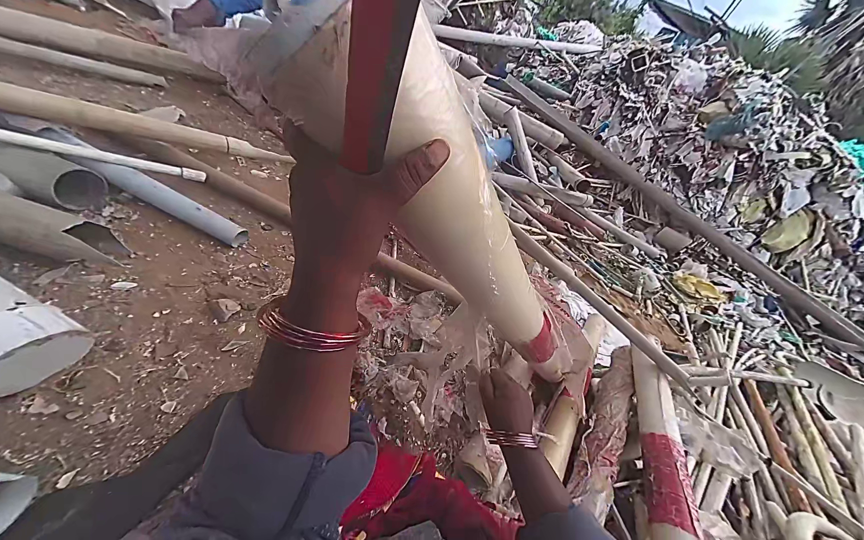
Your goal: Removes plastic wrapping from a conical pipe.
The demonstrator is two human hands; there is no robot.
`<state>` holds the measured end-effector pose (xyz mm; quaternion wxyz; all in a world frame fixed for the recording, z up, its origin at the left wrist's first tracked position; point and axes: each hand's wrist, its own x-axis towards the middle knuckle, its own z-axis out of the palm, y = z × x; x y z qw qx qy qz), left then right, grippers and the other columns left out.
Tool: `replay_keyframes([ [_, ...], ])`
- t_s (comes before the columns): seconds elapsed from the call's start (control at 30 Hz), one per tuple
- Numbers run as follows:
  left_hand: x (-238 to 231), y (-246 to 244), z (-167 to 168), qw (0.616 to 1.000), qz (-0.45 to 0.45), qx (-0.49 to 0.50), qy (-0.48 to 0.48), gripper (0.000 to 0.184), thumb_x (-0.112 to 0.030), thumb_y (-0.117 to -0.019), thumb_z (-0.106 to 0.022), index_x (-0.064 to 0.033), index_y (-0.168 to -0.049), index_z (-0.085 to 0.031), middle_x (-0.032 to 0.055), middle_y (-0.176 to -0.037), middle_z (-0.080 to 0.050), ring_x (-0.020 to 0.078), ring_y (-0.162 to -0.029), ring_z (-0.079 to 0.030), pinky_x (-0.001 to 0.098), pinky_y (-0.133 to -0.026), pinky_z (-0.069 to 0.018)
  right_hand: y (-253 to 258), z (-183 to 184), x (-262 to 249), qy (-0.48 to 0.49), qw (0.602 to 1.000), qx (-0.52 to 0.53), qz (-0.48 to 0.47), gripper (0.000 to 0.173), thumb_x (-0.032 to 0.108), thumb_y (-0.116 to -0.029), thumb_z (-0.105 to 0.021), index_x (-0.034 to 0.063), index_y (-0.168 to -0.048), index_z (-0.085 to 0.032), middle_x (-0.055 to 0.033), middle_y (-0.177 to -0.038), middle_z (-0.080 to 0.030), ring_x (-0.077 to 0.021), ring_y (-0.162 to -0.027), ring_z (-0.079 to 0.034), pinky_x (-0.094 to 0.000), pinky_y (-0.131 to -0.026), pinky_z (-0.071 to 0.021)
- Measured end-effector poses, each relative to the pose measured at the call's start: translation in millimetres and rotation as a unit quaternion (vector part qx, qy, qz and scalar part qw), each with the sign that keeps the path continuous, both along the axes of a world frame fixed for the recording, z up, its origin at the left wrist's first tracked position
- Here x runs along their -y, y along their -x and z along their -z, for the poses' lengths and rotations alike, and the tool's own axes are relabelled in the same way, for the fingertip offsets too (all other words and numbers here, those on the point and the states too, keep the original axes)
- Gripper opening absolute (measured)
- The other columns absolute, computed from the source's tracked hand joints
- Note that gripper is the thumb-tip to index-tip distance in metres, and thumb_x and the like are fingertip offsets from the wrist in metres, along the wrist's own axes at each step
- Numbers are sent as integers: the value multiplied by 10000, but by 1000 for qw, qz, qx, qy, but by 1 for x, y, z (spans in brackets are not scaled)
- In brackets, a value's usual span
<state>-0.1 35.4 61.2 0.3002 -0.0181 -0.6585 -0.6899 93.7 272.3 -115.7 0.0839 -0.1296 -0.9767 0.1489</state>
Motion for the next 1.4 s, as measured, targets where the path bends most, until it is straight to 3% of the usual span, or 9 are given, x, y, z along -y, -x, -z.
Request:
replay_keyframes([
  [0.1, 7, 16, 6, 1000, -5, 22, -17, 1078, -561, -678, -881, -59, -1456, -329, 9, -1107, -617, 10, -836, -659, 213, -661, -569, -8, 56, -31, 57, 986, 144, 56, 461, 301, -1124, -371, -18, -1275, -666, -245, -1071, -728, -432, -1038, -699, -630, -912, -504],
  [0.23, 0, 9, -1, 999, 7, 44, -17, 1066, -528, -692, -888, -79, -1479, -327, 56, -1148, -626, 81, -912, -669, 294, -723, -588, -9, 65, -52, 156, 979, 113, 66, 348, 231, -1089, -491, -14, -1288, -640, -217, -1110, -717, -370, -1008, -705, -576, -937, -524],
  [0.33, -2, -8, -7, 998, 2, 65, 6, 1044, -494, -739, -894, -74, -1494, -308, 151, -1098, -655, 221, -861, -683, 432, -694, -581, -11, 64, -57, 209, 974, 44, 73, 302, 107, -1058, -514, -52, -1292, -620, -250, -1078, -708, -380, -938, -702, -564, -884, -534],
  [0.4, 1, -12, -11, 996, 10, 85, 27, 1070, -494, -752, -889, -45, -1511, -283, 188, -1150, -658, 288, -1009, -673, 512, -848, -556, -11, 53, -56, 214, 975, 26, 54, 318, 86, -1058, -494, -97, -1295, -602, -296, -1100, -692, -412, -962, -696, -574, -904, -528],
  [0.5, 8, -11, -13, 994, 24, 105, 34, 1092, -494, -746, -899, -6, -1510, -292, 194, -1110, -655, 277, -945, -669, 477, -838, -559, -9, 56, -55, 209, 977, 9, 30, 342, 99, -1053, -483, -120, -1291, -596, -310, -1130, -681, -416, -995, -690, -559, -938, -521],
  [0.63, 10, -18, -19, 991, 44, 125, 33, 1078, -471, -754, -900, -2, -1510, -290, 200, -1140, -646, 270, -987, -665, 459, -889, -545, -9, 76, -51, 213, 976, -40, -9, 333, 81, -1002, -553, -152, -1227, -630, -337, -1139, -681, -463, -1018, -682, -606, -923, -514],
  [0.77, 11, -18, -17, 993, 48, 106, 23, 1067, -451, -751, -905, -17, -1512, -296, 193, -1152, -655, 269, -1030, -661, 467, -915, -537, -17, 45, -35, 190, 981, 46, -3, 357, 120, -1065, -486, -121, -1304, -596, -314, -1228, -659, -426, -1109, -668, -555, -1019, -491],
  [0.97, 13, -18, -15, 993, 48, 104, 35, 1111, -467, -740, -908, -12, -1527, -269, 210, -1210, -642, 295, -1104, -648, 492, -952, -526, -18, 44, -33, 173, 984, 40, 11, 342, 127, -1062, -504, -103, -1282, -628, -307, -1212, -673, -433, -1086, -680, -577, -1007, -494],
  [1.4, 16, -13, -12, 994, 47, 94, 36, 1064, -456, -760, -897, -6, -1514, -295, 199, -1164, -643, 251, -946, -663, 439, -852, -552, -4, 47, -31, 173, 984, 51, -5, 333, 120, -1059, -505, -101, -1266, -642, -310, -1217, -671, -438, -1098, -674, -573, -1021, -484],
])
